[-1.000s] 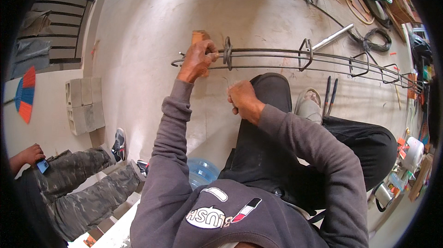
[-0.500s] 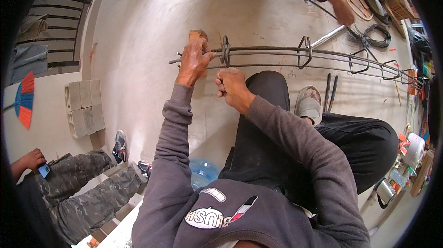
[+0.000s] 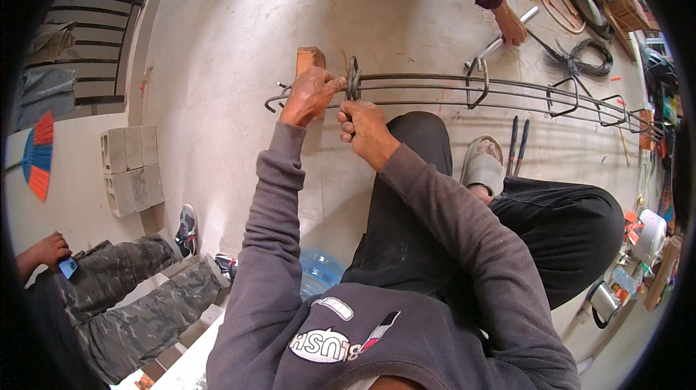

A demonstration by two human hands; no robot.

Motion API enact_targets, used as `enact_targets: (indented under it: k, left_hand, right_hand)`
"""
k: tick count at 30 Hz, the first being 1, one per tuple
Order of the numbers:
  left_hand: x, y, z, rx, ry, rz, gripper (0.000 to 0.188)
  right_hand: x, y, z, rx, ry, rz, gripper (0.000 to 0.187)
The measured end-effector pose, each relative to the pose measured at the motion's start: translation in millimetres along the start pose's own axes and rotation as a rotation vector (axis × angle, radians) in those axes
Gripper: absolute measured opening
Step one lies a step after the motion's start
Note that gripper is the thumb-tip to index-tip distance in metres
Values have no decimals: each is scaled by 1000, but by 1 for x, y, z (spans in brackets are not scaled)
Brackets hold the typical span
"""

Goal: The person sits on the floor and assembles a metal frame by wrapping wire around the joints of metal rods. They use pliers to twist and tighten the wire at multiple connection points along the frame.

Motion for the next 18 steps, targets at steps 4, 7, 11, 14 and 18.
enact_targets:
  k: [4,7,11,14,18]
  left_hand:
    - [16,2,-5,155,-91,96,39]
    - [24,2,-7,183,55,47,38]
    - [7,-3,2,122,-21,154,37]
    - [17,1,-2,223,-260,371,38]
    - [20,4,-6,208,-247,383,32]
  right_hand:
    - [2,-2,1,15,-10,59,9]
    - [3,-2,0,2,-16,70,8]
    - [4,-2,0,-16,-28,114,8]
    - [4,-1,0,-20,-29,135,11]
    - [6,0,1,-49,-31,197,10]
Point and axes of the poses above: each hand's wrist, its own z-axis away from the middle knuckle, its own y-axis out of the palm, x = y × z, the point moved 1 cm from there along -z, towards the middle knuckle, and after that the axes turned 5 degrees about z, right-handed, at the moved point
